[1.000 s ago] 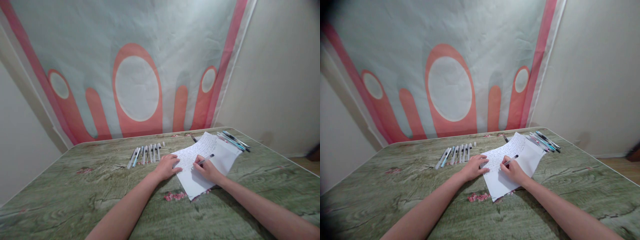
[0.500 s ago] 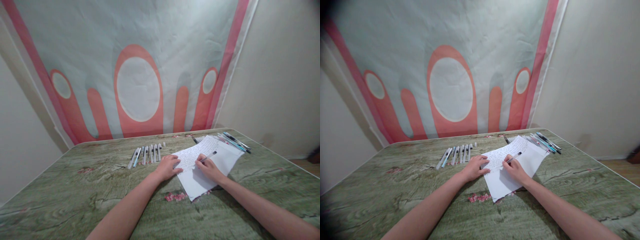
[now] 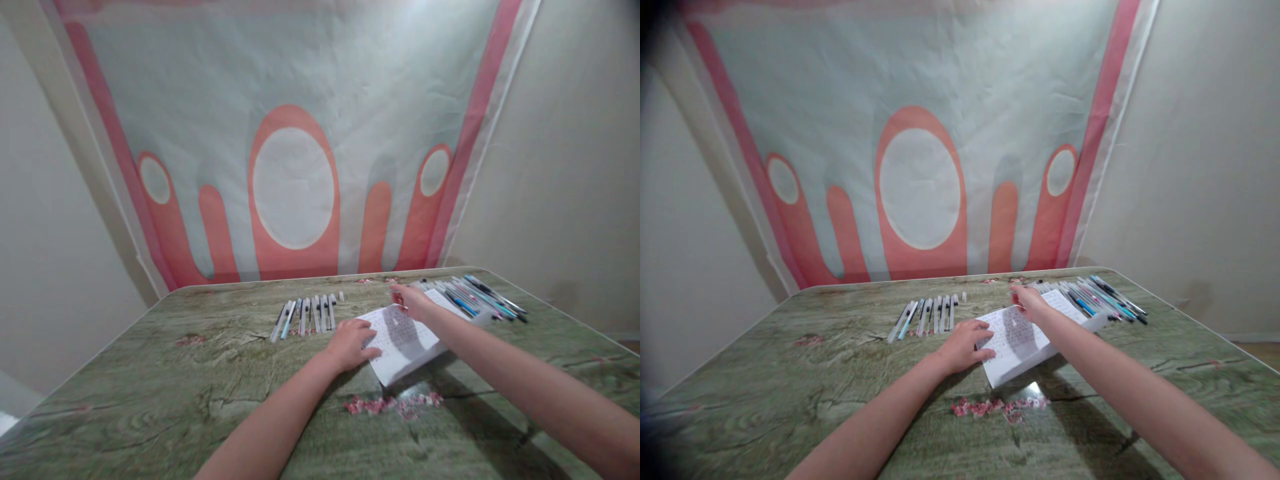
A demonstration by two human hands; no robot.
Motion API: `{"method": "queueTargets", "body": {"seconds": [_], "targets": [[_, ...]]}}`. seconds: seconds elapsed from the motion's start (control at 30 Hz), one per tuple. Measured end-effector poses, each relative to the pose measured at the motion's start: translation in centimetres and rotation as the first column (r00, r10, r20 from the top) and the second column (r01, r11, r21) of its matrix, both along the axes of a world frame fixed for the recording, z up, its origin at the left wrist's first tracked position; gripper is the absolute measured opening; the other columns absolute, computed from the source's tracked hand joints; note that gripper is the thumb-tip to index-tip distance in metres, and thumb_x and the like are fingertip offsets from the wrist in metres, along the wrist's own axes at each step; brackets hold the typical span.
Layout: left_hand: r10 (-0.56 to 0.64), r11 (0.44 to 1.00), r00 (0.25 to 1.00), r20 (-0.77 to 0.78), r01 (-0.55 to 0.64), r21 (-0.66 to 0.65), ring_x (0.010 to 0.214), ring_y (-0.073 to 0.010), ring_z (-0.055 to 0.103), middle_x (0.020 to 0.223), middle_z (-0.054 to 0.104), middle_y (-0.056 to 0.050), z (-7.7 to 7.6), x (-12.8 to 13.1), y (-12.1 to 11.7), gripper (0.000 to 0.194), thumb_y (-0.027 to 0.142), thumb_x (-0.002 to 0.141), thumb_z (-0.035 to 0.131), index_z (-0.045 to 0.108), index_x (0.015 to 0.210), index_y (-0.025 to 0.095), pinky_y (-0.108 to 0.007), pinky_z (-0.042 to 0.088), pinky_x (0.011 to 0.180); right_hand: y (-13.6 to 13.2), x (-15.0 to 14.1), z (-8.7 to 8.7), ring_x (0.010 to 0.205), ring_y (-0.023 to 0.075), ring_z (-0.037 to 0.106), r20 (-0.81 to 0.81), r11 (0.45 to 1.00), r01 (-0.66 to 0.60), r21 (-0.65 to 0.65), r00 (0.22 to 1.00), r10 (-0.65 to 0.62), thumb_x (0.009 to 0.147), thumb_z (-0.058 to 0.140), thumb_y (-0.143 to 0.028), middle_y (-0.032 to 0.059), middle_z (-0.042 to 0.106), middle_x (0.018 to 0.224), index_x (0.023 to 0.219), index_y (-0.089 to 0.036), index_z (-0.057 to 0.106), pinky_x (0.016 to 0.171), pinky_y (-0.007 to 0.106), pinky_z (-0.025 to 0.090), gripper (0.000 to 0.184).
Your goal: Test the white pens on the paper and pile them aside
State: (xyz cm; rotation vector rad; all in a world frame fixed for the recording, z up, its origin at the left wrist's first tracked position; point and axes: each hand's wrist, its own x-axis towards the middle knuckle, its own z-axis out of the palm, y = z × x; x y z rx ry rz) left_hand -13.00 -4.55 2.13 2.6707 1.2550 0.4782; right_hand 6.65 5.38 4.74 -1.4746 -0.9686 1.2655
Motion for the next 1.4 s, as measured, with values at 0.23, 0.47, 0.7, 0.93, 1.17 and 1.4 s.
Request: {"method": "queueTargets", "body": {"seconds": [0.23, 0.47, 0.7, 0.93, 1.17, 1.4], "targets": [[-0.022, 0.998, 1.0, 0.013, 0.023, -0.065, 0.113, -0.0219, 0.042, 0.121, 0.049, -0.004, 0.0, -0.1, 0.3, 0.042, 0.05, 0.072, 0.053, 0.056, 0.107, 0.029, -0.038, 0.031, 0.094, 3.9, 1.3, 0.2, 0.043, 0.0108, 0.046, 0.054, 0.977, 0.129, 0.168, 0.989, -0.14, 0.066, 0.052, -0.031, -0.0015, 0.051, 0.049, 0.067, -0.019, 0.05, 0.04, 0.022, 0.031, 0.012], [-0.04, 0.995, 0.999, 0.02, 0.042, -0.092, 0.114, -0.0223, 0.041, 0.122, 0.048, -0.005, 0.8, -0.2, -0.1, 0.045, 0.053, 0.072, 0.052, 0.056, 0.109, 0.028, -0.038, 0.029, 0.095, 0.9, -2.7, -3.1, 0.044, 0.0136, 0.044, 0.091, 0.922, 0.123, 0.368, 0.982, -0.167, 0.066, 0.051, -0.04, -0.0035, 0.047, 0.045, 0.066, -0.022, 0.048, 0.043, 0.025, 0.034, 0.018], [-0.075, 0.995, 0.997, -0.025, 0.074, -0.064, 0.109, -0.022, 0.045, 0.118, 0.051, -0.005, 1.2, 0.0, 0.5, 0.045, 0.053, 0.074, 0.049, 0.055, 0.109, 0.026, -0.035, 0.033, 0.092, -0.8, -3.2, -4.9, 0.046, 0.0113, 0.043, 0.11, 0.854, 0.027, 0.52, 0.989, -0.098, 0.067, 0.054, -0.046, -0.0044, 0.048, 0.05, 0.075, -0.019, 0.052, 0.044, 0.022, 0.033, 0.029], [0.112, 0.993, 0.972, -0.208, -0.103, 0.053, 0.092, -0.0191, 0.055, 0.099, 0.062, -0.005, 3.5, -2.2, 6.9, 0.028, 0.034, 0.078, 0.047, 0.062, 0.099, 0.024, -0.028, 0.039, 0.081, 0.5, -2.3, -5.8, 0.046, 0.0096, 0.042, -0.146, 0.897, 0.059, 0.438, 0.989, 0.007, 0.063, 0.06, -0.043, -0.0042, 0.048, 0.053, 0.073, -0.019, 0.052, 0.043, 0.021, 0.033, 0.027], [0.141, 0.985, 0.909, -0.392, -0.088, 0.151, 0.093, -0.0221, 0.053, 0.089, 0.062, -0.009, 4.9, -1.9, 11.3, 0.016, 0.023, 0.073, 0.054, 0.067, 0.081, 0.021, -0.032, 0.037, 0.082, 0.6, -1.9, -5.9, 0.044, 0.0097, 0.042, -0.211, 0.904, 0.073, 0.421, 0.977, 0.019, 0.061, 0.062, -0.044, -0.0043, 0.048, 0.051, 0.071, -0.02, 0.051, 0.042, 0.022, 0.034, 0.028], [0.126, 0.982, 0.896, -0.426, -0.053, 0.179, 0.098, -0.0261, 0.046, 0.091, 0.058, -0.011, 3.8, -1.5, 12.1, 0.016, 0.027, 0.07, 0.058, 0.065, 0.081, 0.019, -0.038, 0.033, 0.084, 0.6, -2.0, -5.9, 0.044, 0.0097, 0.042, -0.218, 0.9, 0.07, 0.431, 0.976, 0.028, 0.063, 0.061, -0.042, -0.004, 0.049, 0.052, 0.07, -0.02, 0.05, 0.042, 0.022, 0.033, 0.025]]}}
